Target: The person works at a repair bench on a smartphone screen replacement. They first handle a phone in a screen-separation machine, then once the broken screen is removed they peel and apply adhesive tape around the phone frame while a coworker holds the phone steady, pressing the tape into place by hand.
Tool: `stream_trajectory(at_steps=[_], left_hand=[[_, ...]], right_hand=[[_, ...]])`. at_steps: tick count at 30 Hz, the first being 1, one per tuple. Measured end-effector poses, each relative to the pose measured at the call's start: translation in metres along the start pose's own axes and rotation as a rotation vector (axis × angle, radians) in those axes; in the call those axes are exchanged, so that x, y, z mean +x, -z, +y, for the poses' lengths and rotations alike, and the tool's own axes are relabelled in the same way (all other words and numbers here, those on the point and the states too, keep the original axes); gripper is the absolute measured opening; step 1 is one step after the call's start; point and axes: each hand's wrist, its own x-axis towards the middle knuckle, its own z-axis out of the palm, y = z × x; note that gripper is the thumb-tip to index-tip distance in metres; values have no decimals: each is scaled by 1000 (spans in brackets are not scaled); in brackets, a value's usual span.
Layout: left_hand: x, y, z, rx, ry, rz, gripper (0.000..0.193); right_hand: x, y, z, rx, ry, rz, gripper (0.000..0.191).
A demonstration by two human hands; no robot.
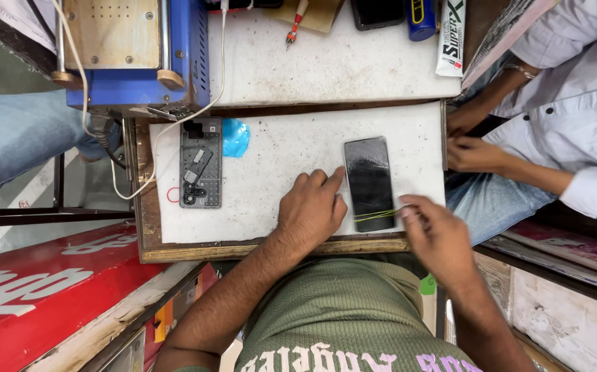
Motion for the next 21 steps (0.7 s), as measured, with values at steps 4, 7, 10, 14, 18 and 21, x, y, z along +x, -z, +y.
stream_trajectory(at_steps=[4,7,10,14,18,21], left_hand=[[17,4,3,-8,11,7,51],[23,5,4,6,22,-3,50],[21,5,7,-17,57,-32,52],[21,4,14,-46,59,-45,56],[28,3,14,-82,56,-23,61],[35,4,9,-91,-20,-11,61]], right_hand=[[-6,-18,-18,143,163,-80,17],[-4,-20,-25,39,256,87,12],[-3,-12,-27,227,49,48,13],[-9,-7,-26,344,281,40,13],[-15,-25,-23,845,49,-240,12],[-17,-49,-23,858,258,-298,12]])
